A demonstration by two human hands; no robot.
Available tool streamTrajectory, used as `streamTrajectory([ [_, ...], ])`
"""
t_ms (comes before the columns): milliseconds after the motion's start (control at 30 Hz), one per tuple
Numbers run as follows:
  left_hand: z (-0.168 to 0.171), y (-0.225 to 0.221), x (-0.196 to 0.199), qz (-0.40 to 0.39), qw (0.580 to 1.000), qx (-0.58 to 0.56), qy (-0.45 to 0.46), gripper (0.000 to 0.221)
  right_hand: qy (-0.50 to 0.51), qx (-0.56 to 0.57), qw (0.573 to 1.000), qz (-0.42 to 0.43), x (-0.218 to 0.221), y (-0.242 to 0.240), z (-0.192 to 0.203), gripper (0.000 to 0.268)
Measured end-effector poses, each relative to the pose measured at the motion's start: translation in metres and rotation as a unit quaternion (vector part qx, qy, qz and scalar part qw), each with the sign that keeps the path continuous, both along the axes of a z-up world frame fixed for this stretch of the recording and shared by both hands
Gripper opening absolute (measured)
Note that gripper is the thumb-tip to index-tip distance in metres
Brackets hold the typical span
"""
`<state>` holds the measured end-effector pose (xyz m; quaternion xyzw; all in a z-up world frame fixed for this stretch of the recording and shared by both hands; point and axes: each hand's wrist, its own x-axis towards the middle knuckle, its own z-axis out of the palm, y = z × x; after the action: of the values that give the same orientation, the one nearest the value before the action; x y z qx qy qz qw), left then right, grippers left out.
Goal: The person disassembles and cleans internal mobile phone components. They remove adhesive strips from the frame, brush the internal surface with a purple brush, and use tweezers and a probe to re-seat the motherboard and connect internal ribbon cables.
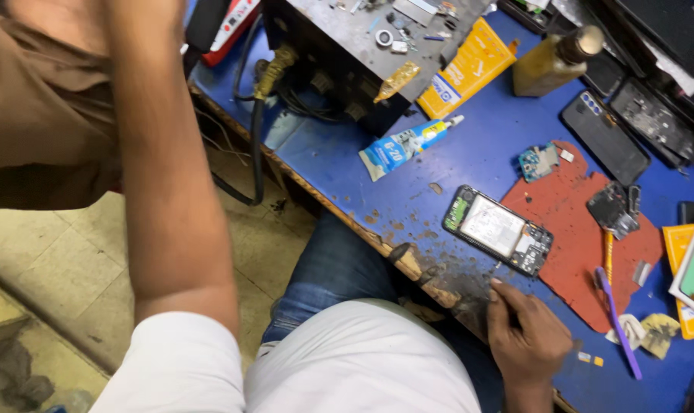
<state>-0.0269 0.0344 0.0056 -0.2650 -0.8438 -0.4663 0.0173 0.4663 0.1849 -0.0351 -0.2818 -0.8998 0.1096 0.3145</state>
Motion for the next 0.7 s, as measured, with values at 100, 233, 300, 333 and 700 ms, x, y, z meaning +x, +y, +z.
streamTrajectory([
  [100,-0.006,0.003,0.013,-0.037,0.997,-0.06,0.004,0.015,0.0,0.015,1.0,0.014,0.0,0.001,0.001,0.016],
  [233,-0.003,0.014,0.019,-0.041,0.991,-0.129,0.008,0.014,0.014,0.012,0.999,0.039,0.001,0.002,0.0,0.017],
  [300,0.004,0.018,0.019,-0.034,0.987,-0.158,0.009,0.014,0.023,0.013,0.998,0.052,0.001,0.003,0.001,0.018],
  [333,0.008,0.021,0.019,-0.031,0.985,-0.172,0.011,0.013,0.027,0.015,0.998,0.06,0.001,0.005,0.002,0.018],
  [700,0.012,0.134,0.089,-0.146,0.938,-0.305,0.082,0.015,0.052,-0.008,0.994,0.093,0.011,0.023,0.003,0.025],
])
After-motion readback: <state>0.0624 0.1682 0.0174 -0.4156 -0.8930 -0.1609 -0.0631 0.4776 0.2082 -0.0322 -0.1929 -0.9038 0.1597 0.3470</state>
